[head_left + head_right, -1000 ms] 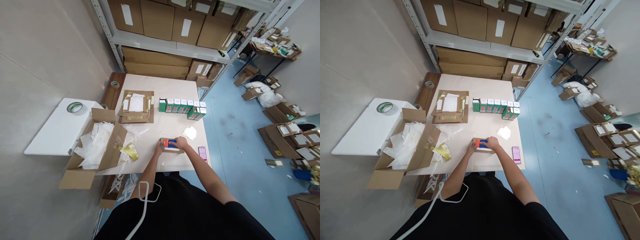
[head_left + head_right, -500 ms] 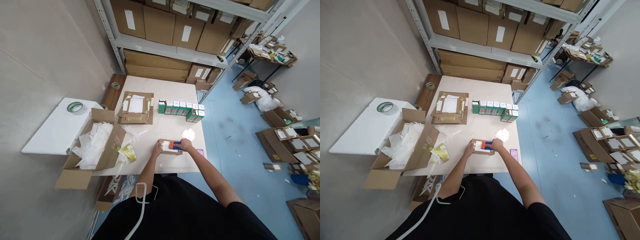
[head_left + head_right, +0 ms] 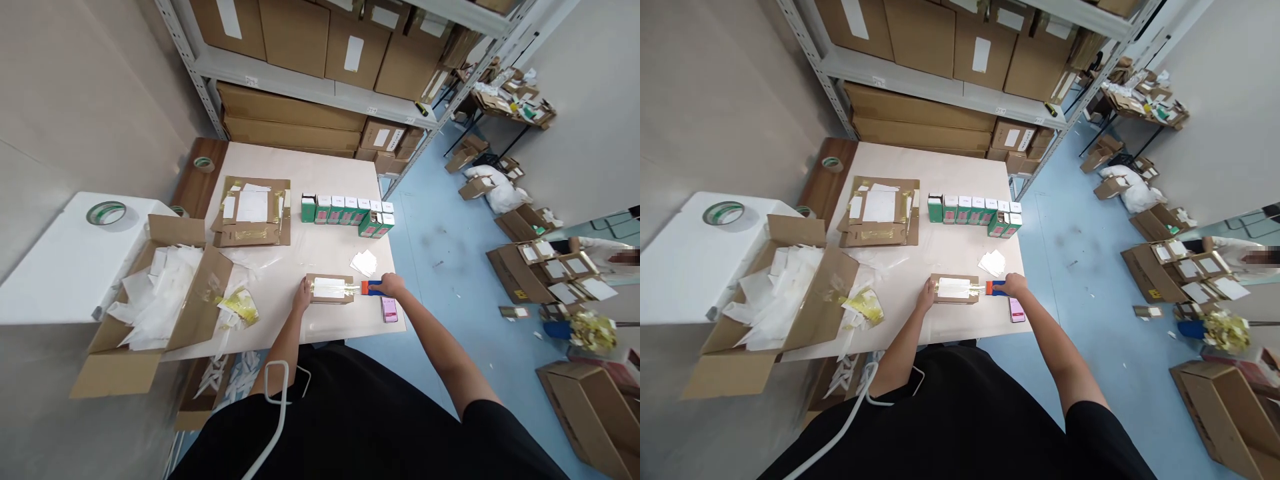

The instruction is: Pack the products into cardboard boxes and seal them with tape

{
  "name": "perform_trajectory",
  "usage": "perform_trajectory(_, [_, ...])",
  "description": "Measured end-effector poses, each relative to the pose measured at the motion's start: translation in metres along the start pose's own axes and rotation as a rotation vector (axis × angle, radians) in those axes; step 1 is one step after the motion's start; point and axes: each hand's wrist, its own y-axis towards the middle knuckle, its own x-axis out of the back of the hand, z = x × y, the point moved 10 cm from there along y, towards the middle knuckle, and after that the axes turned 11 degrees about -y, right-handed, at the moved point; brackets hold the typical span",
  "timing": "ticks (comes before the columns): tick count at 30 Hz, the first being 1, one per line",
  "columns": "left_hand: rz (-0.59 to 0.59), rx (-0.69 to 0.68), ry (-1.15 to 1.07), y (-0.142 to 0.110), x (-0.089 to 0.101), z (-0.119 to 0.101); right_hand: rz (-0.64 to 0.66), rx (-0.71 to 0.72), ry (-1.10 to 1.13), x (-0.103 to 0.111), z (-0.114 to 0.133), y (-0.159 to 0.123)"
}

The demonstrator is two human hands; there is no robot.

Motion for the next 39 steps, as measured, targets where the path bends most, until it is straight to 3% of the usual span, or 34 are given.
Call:
perform_trajectory(7, [-0.019,-0.032,-0.014,0.001,0.002,0.002,0.020,-0.032,0.044,-0.009,-0.007,-0.008])
perform_trajectory(15, [0.045,-0.059,-0.058,0.005,0.002,0.007,0.081,-0.071,0.047,-0.027,0.002,-0.006])
perform_trajectory(22, [0.060,-0.131,-0.204,0.020,0.022,0.011,0.024,-0.035,0.089,-0.011,0.033,-0.006])
perform_trajectory(28, [0.068,-0.078,-0.301,0.030,0.039,0.023,-0.010,-0.007,0.180,0.004,0.057,-0.017])
perform_trajectory(31, [-0.002,-0.075,-0.240,0.032,0.056,0.027,-0.028,0.000,0.224,0.010,0.072,-0.025])
perform_trajectory(35, [-0.146,-0.047,-0.054,0.031,0.093,0.025,-0.060,0.057,0.243,0.022,0.108,-0.035])
perform_trajectory(39, [-0.228,-0.089,0.130,0.024,0.127,-0.009,-0.098,0.085,0.233,0.042,0.147,-0.044])
